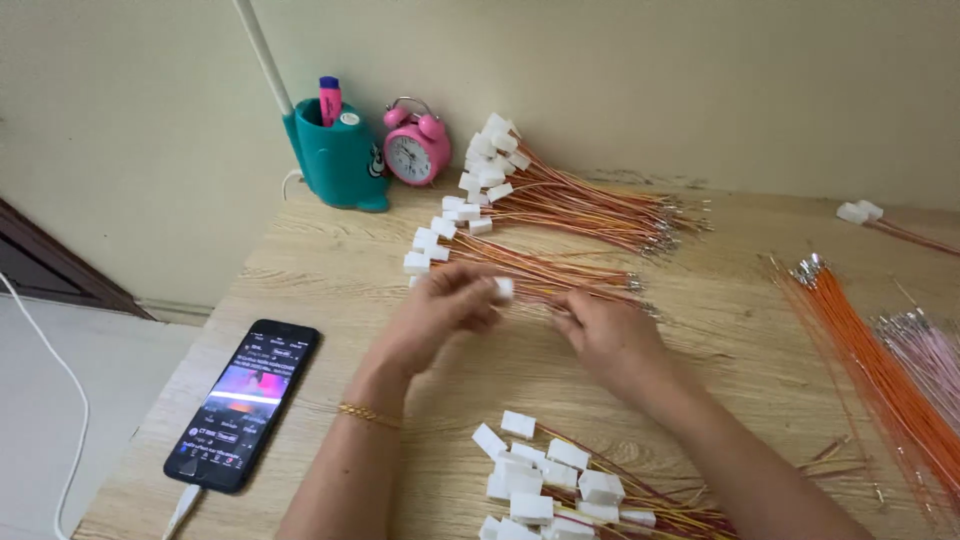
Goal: Assembling wire harnesses by inserting individual wires into plastic connector housings
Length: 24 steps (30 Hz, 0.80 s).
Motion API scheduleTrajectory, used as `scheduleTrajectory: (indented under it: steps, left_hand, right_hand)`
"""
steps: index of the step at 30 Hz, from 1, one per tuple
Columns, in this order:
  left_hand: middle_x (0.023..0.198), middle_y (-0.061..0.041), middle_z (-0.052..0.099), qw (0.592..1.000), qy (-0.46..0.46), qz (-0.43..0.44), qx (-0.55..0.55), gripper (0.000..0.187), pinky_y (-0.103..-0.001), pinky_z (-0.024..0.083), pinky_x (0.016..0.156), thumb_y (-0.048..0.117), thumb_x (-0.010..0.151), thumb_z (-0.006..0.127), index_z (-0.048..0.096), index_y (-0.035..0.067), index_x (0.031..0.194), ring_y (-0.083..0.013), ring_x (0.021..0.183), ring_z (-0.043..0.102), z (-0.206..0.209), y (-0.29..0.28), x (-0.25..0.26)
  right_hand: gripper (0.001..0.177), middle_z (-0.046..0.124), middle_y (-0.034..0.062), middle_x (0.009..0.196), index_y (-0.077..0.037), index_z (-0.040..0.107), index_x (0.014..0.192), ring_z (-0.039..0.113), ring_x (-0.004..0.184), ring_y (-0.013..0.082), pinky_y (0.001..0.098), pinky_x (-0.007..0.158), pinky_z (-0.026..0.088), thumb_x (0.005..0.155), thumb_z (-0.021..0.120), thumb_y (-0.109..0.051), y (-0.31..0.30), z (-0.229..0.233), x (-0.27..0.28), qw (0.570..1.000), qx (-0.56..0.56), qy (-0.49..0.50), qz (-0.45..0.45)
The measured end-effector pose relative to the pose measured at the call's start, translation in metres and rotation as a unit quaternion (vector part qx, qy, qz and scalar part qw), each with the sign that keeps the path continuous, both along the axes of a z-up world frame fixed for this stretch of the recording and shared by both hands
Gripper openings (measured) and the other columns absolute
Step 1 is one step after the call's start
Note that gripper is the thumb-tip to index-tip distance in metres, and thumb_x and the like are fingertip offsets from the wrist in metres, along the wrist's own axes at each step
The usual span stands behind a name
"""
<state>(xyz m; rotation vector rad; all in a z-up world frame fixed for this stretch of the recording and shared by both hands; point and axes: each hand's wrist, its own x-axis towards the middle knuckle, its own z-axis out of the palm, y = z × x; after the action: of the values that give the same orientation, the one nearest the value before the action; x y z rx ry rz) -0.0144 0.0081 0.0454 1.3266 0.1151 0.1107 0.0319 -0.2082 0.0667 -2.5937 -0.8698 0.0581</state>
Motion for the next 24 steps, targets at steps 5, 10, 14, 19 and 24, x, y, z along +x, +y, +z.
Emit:
scheduleTrajectory:
  steps: [5,10,14,19,24]
  left_hand:
    - [0.088,-0.013,0.071,0.974,-0.058,0.172,0.138,0.024,-0.031,0.059,0.059,0.019,0.093,0.065,0.067,0.008,0.114,-0.0199,0.071,0.070,-0.029,0.054,0.030]
    - [0.093,-0.002,0.072,0.875,-0.041,0.279,0.393,0.020,-0.032,0.053,0.061,0.033,0.093,0.069,0.072,0.025,0.111,-0.0190,0.072,0.070,-0.056,0.066,0.035]
    - [0.107,-0.010,0.061,0.821,-0.119,0.352,0.434,0.026,-0.030,0.055,0.063,0.012,0.089,0.073,0.071,0.018,0.114,-0.0259,0.080,0.065,-0.066,0.061,0.040]
    - [0.110,-0.018,0.058,0.835,-0.206,0.297,0.415,0.029,-0.032,0.059,0.067,-0.006,0.090,0.064,0.068,0.005,0.116,-0.0349,0.094,0.066,-0.032,0.024,0.027]
    - [0.106,-0.019,0.073,0.918,-0.015,-0.181,0.352,0.035,-0.049,0.052,0.086,0.008,0.076,0.066,0.070,0.003,0.111,-0.0325,0.095,0.068,0.045,-0.021,-0.020]
  right_hand:
    - [0.031,0.073,0.0170,0.099,-0.012,0.068,0.108,0.067,0.101,0.0386,0.0492,0.087,0.050,0.098,0.046,-0.031,-0.013,0.031,0.018,0.998,0.000,0.048,-0.043]
    - [0.031,0.070,0.0161,0.097,-0.015,0.071,0.105,0.065,0.101,0.0382,0.0498,0.089,0.049,0.097,0.049,-0.036,-0.030,0.001,0.049,0.992,-0.110,-0.046,-0.034]
    - [0.027,0.067,0.0154,0.106,-0.018,0.069,0.113,0.062,0.107,0.0384,0.0498,0.093,0.047,0.092,0.058,-0.030,-0.031,0.029,0.011,0.995,-0.097,-0.009,0.002]
    - [0.027,0.074,0.0147,0.094,-0.009,0.072,0.099,0.070,0.094,0.0307,0.0446,0.085,0.053,0.089,0.061,-0.031,-0.043,0.052,-0.039,0.970,-0.116,0.204,0.062]
    - [0.030,0.074,0.0121,0.095,-0.010,0.070,0.098,0.069,0.098,0.0344,0.0449,0.088,0.052,0.091,0.058,-0.036,-0.051,0.049,-0.060,0.942,-0.207,0.245,0.103]
